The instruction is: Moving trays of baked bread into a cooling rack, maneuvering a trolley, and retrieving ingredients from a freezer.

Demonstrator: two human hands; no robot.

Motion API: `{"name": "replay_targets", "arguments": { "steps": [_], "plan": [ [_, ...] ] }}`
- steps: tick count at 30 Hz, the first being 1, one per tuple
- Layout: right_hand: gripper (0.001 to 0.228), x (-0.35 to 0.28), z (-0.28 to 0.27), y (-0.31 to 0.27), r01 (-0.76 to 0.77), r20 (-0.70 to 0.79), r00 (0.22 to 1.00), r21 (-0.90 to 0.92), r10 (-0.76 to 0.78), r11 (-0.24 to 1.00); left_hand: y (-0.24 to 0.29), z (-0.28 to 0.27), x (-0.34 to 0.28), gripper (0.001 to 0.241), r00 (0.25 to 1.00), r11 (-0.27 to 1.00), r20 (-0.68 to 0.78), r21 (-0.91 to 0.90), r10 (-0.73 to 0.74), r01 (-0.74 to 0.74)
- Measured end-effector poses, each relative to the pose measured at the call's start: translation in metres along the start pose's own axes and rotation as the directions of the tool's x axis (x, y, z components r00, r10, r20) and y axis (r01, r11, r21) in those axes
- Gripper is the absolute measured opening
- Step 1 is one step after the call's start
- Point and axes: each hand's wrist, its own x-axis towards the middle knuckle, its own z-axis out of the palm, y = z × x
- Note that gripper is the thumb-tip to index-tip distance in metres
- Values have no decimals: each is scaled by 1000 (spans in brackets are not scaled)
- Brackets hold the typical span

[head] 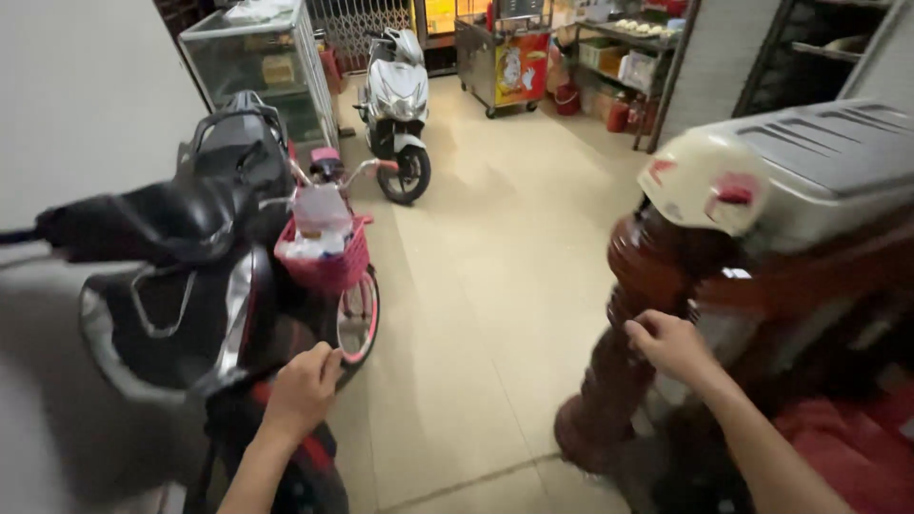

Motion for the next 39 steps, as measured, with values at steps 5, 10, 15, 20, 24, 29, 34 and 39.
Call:
{"name": "replay_targets", "arguments": {
  "steps": [5,10,15,20,24,29,34,39],
  "plan": [
    [29,149,34,-91,27,116,993,89,-37,996,-51,36,116,46,995,992,-57,97,-78,83],
    [29,310,72,-146,79,73,993,196,-95,977,-141,138,228,22,997,995,-6,54,-81,81],
    [31,488,89,-149,-54,7,999,212,54,976,-196,263,377,28,996,999,79,-15,-39,40],
    [38,599,58,-134,-269,-115,952,132,285,954,-176,360,570,36,975,999,222,-26,-14,20],
    [35,684,41,-93,-343,-174,906,236,386,909,-122,421,706,33,963,993,248,-82,103,-85],
    [34,821,35,-47,-324,-232,873,383,430,865,-129,530,854,38,955,992,268,-32,124,-120],
    [38,997,27,-56,-373,-229,869,278,438,885,-177,589,985,45,919,985,366,140,-145,100],
    [35,1191,43,-114,-261,-168,935,268,311,928,-334,687,1067,36,880,952,368,176,-300,251]
  ]
}}
